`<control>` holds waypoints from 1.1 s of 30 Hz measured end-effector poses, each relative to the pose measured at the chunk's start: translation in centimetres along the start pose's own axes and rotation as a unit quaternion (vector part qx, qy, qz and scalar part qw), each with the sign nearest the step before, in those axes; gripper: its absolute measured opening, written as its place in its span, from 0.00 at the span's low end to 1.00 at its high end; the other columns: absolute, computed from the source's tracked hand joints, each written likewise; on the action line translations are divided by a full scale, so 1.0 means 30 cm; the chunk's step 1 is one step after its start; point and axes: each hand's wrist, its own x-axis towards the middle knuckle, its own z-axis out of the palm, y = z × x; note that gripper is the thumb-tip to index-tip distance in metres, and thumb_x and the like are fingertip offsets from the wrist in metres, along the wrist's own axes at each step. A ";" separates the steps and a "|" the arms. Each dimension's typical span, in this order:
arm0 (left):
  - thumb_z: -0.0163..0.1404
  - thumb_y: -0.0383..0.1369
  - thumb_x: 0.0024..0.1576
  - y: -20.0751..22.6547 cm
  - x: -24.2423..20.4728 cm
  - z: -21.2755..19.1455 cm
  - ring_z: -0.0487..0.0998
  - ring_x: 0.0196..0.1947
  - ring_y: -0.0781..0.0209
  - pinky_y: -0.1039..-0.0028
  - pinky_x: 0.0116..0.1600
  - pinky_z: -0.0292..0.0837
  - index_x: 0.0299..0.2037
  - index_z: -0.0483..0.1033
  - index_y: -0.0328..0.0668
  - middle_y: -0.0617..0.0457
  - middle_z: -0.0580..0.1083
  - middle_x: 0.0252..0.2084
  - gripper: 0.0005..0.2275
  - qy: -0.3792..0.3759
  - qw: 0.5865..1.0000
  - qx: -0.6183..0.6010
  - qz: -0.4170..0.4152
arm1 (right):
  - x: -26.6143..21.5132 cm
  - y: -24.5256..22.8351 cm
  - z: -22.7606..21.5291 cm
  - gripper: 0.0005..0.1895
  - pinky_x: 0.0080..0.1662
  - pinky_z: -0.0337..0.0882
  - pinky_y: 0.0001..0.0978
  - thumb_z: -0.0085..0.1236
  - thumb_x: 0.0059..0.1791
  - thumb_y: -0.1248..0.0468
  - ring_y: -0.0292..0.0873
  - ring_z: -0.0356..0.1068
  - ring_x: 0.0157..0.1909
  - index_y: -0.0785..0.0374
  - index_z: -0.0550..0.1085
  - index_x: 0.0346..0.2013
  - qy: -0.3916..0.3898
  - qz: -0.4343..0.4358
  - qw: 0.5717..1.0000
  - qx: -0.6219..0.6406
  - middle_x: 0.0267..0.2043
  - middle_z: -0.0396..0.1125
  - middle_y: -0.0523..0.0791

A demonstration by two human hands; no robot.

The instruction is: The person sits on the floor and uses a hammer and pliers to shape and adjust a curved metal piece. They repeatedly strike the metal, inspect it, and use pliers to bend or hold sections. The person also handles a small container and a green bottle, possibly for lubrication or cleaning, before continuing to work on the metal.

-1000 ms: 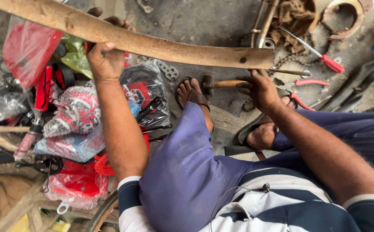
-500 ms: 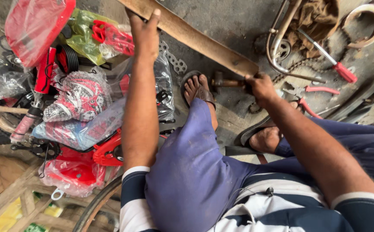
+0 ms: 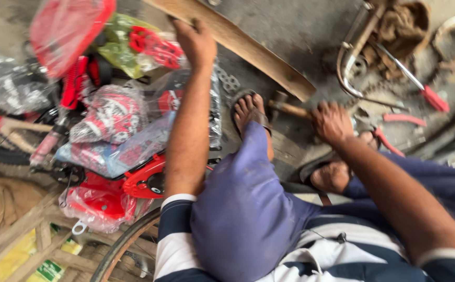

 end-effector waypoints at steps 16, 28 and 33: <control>0.49 0.37 0.60 0.127 -0.027 0.124 0.79 0.45 0.31 0.45 0.49 0.74 0.64 0.62 0.38 0.31 0.78 0.43 0.23 -0.104 0.988 0.101 -0.050 | 0.119 -0.054 -0.162 0.58 0.55 0.69 0.53 0.67 0.39 0.41 0.61 0.67 0.57 0.63 0.49 0.72 0.037 0.057 0.996 0.055 0.60 0.64 0.57; 0.58 0.43 0.64 0.451 0.079 -0.275 0.76 0.44 0.55 0.65 0.51 0.73 0.65 0.68 0.30 0.42 0.77 0.50 0.26 -0.285 0.762 -0.566 -0.136 | -0.062 0.023 -0.041 0.44 0.58 0.72 0.41 0.68 0.38 0.66 0.53 0.70 0.61 0.56 0.62 0.67 -0.102 0.004 0.929 0.356 0.59 0.70 0.52; 0.60 0.39 0.57 0.527 0.084 -0.375 0.77 0.52 0.60 0.68 0.56 0.74 0.70 0.59 0.36 0.49 0.77 0.53 0.33 -0.324 0.745 -0.569 -0.127 | -0.037 0.015 -0.141 0.49 0.61 0.72 0.37 0.68 0.36 0.68 0.48 0.71 0.62 0.52 0.59 0.70 -0.201 0.054 0.901 0.380 0.62 0.70 0.48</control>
